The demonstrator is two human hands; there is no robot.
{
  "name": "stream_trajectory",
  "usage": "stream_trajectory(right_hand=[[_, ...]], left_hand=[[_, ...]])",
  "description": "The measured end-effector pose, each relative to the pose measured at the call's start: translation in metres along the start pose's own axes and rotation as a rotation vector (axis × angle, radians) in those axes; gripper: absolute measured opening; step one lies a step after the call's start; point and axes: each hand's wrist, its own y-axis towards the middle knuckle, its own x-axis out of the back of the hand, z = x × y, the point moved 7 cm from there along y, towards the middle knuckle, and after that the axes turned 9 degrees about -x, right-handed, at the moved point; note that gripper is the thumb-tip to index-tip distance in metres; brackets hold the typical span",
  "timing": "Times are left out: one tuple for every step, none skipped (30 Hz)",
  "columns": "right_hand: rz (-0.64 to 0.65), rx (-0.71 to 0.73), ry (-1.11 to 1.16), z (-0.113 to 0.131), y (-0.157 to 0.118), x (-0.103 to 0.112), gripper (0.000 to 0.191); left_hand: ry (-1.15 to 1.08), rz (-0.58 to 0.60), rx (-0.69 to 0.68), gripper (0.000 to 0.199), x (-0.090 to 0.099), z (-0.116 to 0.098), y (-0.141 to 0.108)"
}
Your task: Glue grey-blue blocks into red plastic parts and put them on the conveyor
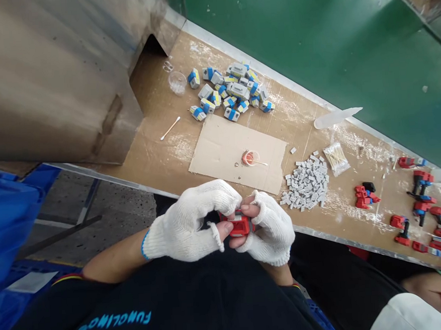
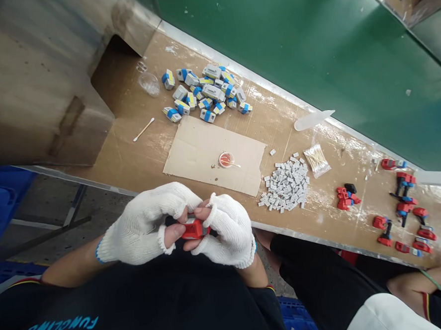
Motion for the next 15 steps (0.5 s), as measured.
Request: stream_trajectory(right_hand=[[0.001,0.003,-0.006,0.0007,-0.0008,-0.0001,0.046],[0.001,0.006,-0.013,0.0016,-0.0017,-0.0003,0.046],[-0.003,0.007,-0.021,0.0022,-0.0024,-0.0004,0.046],[-0.011,0.004,-0.031,0.0024,-0.003,-0.0005,0.045],[-0.02,-0.001,-0.042,0.0021,-0.0035,-0.0007,0.044],[-0.028,-0.003,-0.052,0.0017,-0.0038,-0.0009,0.044],[-0.036,-0.005,-0.059,0.001,-0.004,-0.0011,0.044],[-0.036,-0.006,-0.063,0.0,-0.0041,-0.0016,0.045],[-0.035,-0.003,-0.066,-0.0009,-0.0041,-0.002,0.046],[-0.031,0.003,-0.07,-0.0016,-0.0043,-0.0023,0.047],[-0.026,0.009,-0.075,-0.0023,-0.0045,-0.0024,0.047],[-0.021,0.012,-0.083,-0.0029,-0.0049,-0.0023,0.047],[-0.019,0.015,-0.091,-0.003,-0.0055,-0.0018,0.045],[-0.018,0.017,-0.097,-0.0028,-0.0062,-0.0011,0.044],[-0.019,0.015,-0.1,-0.0025,-0.0069,-0.0002,0.043]], left_hand=[[0.002,0.004,-0.009,0.018,-0.0008,-0.0008,0.0007],[0.009,0.007,-0.019,0.018,-0.0013,-0.0016,0.0012],[0.017,0.012,-0.026,0.018,-0.0018,-0.0024,0.0014],[0.027,0.014,-0.03,0.019,-0.0019,-0.0029,0.0014],[0.036,0.017,-0.031,0.019,-0.0018,-0.0032,0.001],[0.044,0.019,-0.03,0.019,-0.0014,-0.0033,0.0005],[0.051,0.02,-0.026,0.019,-0.0008,-0.0031,-0.0001],[0.056,0.022,-0.024,0.02,-0.0003,-0.0027,-0.0006],[0.059,0.023,-0.023,0.02,0.0004,-0.0024,-0.0008],[0.061,0.024,-0.024,0.02,0.0009,-0.002,-0.0007],[0.063,0.029,-0.027,0.019,0.001,-0.0018,-0.0002],[0.066,0.036,-0.03,0.019,0.0007,-0.0016,0.0005],[0.069,0.046,-0.032,0.019,0.0001,-0.0014,0.0013],[0.069,0.056,-0.034,0.02,-0.0006,-0.0014,0.002],[0.068,0.066,-0.036,0.02,-0.0015,-0.0015,0.0027]])
